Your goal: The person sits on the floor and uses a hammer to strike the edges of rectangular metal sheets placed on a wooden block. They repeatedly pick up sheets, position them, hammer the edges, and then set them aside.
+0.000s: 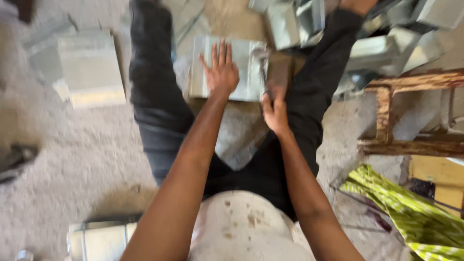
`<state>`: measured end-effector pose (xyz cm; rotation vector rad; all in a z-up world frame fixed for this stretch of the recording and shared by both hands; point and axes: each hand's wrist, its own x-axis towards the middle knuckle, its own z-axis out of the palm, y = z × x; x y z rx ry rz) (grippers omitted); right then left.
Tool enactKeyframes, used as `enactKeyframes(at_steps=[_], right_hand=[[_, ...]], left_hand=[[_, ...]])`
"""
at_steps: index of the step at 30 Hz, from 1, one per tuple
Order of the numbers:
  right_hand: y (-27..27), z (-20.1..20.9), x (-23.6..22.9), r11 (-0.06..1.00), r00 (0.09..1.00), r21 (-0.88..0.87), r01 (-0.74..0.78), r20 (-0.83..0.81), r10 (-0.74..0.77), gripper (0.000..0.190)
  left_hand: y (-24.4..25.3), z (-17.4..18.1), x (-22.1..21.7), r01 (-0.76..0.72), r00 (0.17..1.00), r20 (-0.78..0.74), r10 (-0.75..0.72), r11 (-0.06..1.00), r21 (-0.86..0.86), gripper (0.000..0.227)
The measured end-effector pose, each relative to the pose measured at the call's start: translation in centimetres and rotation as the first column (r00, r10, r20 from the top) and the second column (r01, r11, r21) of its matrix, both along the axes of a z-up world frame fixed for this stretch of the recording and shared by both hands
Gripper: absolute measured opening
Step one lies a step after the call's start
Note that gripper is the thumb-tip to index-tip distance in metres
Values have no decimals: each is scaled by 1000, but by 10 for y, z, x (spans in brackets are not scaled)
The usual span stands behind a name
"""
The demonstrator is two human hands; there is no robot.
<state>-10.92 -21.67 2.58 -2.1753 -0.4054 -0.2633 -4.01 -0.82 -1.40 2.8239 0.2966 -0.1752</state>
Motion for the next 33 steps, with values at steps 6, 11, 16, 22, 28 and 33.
enactKeyframes(at_steps=[6,11,16,22,28,33], right_hand=[[0,32,-15,828,911,525,195,-409,45,40],[12,10,-8,992,913,-79,98,405,-58,29],[3,30,-6,948,838,265,179,-545,-6,40],[13,-3,7,965,992,263,-17,-115,49,36],[14,36,34,961,854,226,157,-520,-18,39],[8,4,-9,995,998,82,60,-17,-59,33]], left_hand=[[-6,-5,-25,1,1000,21,-2,999,33,68],[-12,2,-48,-6,1000,24,5,999,42,68],[-15,8,-46,-29,1000,7,29,999,25,69],[-14,4,-44,-32,999,12,32,999,22,68],[-13,14,-40,-25,999,-40,25,1000,6,68],[-12,10,-45,-16,999,-36,17,999,30,68]])
